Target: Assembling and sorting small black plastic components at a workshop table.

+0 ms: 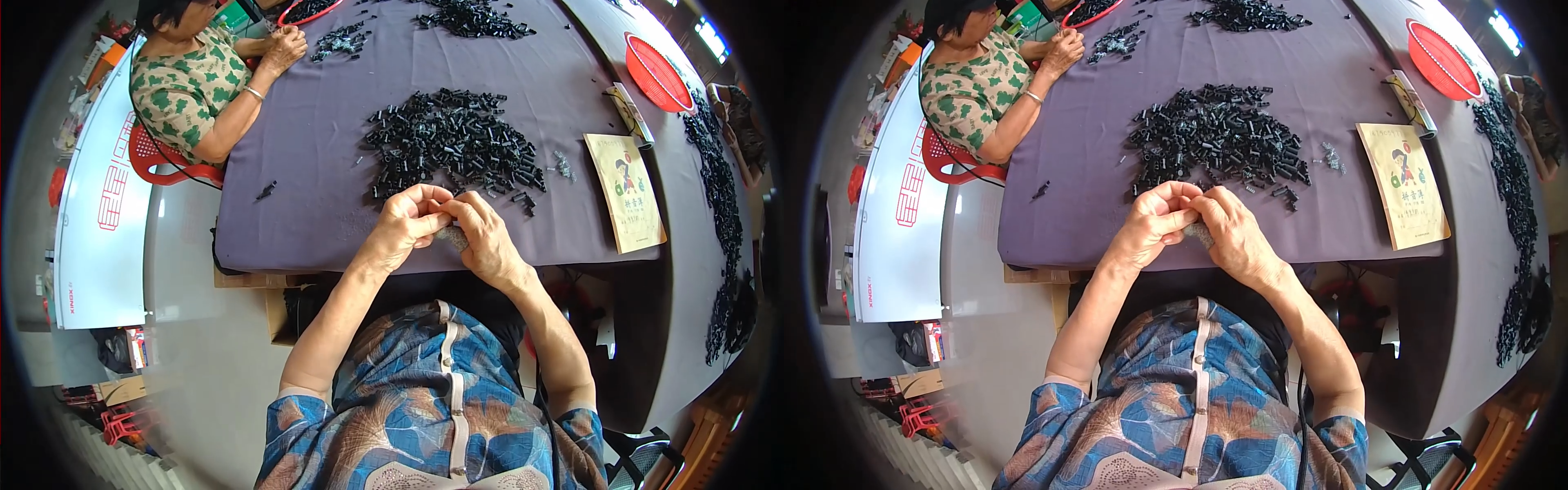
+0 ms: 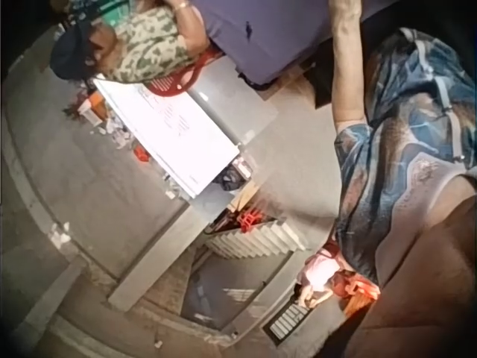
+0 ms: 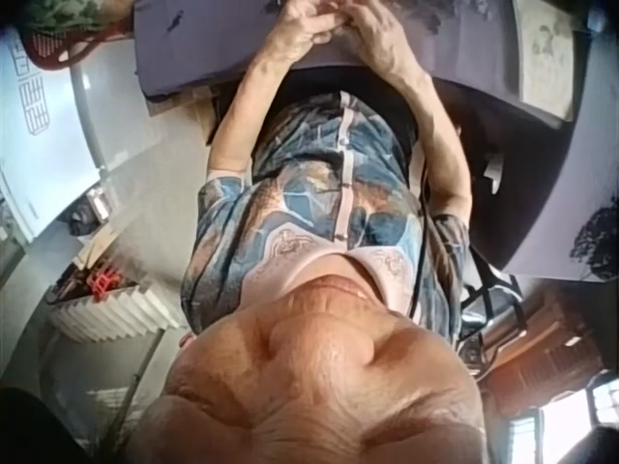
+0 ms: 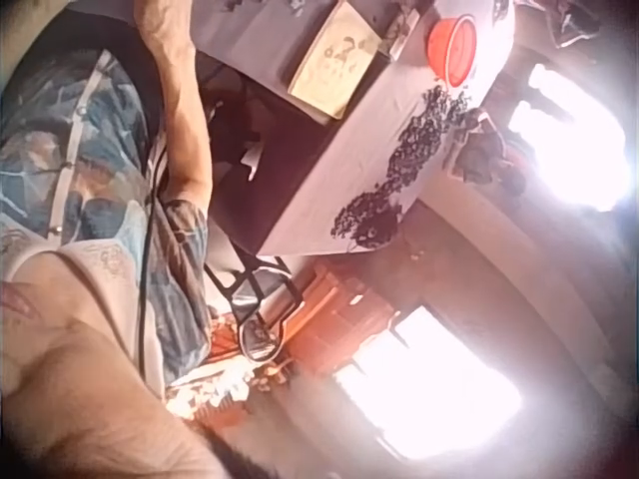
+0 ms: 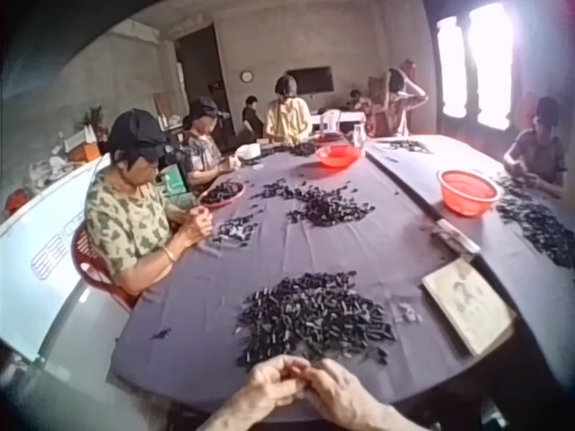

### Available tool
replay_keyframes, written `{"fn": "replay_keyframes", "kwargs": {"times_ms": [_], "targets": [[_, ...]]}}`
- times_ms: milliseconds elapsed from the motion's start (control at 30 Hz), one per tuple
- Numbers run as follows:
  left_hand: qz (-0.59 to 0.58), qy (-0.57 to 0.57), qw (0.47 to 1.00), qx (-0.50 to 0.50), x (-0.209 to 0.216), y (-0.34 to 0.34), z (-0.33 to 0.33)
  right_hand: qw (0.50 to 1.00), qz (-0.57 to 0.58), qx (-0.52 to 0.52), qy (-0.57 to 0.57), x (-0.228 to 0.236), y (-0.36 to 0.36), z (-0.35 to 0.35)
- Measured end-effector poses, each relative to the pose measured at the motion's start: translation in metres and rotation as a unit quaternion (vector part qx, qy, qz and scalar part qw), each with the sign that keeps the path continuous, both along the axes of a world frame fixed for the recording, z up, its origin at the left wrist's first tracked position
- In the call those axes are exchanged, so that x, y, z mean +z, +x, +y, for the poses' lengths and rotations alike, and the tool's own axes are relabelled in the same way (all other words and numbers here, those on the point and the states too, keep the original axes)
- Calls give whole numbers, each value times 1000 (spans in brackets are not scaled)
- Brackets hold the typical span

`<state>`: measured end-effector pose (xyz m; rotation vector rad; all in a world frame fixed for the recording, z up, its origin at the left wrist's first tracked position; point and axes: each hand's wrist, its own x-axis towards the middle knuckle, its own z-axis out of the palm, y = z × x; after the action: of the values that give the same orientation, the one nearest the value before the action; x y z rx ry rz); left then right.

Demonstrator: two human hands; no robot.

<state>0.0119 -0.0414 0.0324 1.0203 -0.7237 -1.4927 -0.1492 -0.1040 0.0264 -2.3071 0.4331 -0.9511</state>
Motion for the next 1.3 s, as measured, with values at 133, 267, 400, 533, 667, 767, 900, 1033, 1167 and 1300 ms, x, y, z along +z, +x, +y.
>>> {"fn": "replay_keyframes", "kwargs": {"times_ms": [133, 267, 400, 533, 667, 767, 900, 1033, 1167, 1300], "targets": [[28, 7, 999, 26, -2, 0, 20, 999, 16, 28, 20, 3, 2, 12], [70, 16, 996, 53, -5, -3, 34, 999, 15, 48, 4, 6, 3, 18], [90, 38, 993, 61, -11, 2, 34, 998, -7, 57, 36, -3, 9, 18], [88, 65, 992, 54, -14, 0, 31, 995, -22, 46, 85, -2, 9, 16], [94, 59, 992, 55, -12, -5, 25, 996, -21, 35, 82, -3, 7, 11], [118, 69, 987, 81, -4, -11, 23, 991, -13, 16, 129, -5, 7, 9], [160, 29, 982, 99, -12, -3, 25, 987, 30, 12, 160, 6, 7, 15], [131, 65, 975, 166, -8, 28, 37, 994, 25, -26, 103, 0, -4, 1], [108, 52, 976, 179, -6, 59, 54, 993, 49, -55, 91, 0, -10, -10], [107, 56, 977, 178, -6, 66, 58, 993, 81, -65, 60, -7, -7, -4]]}}
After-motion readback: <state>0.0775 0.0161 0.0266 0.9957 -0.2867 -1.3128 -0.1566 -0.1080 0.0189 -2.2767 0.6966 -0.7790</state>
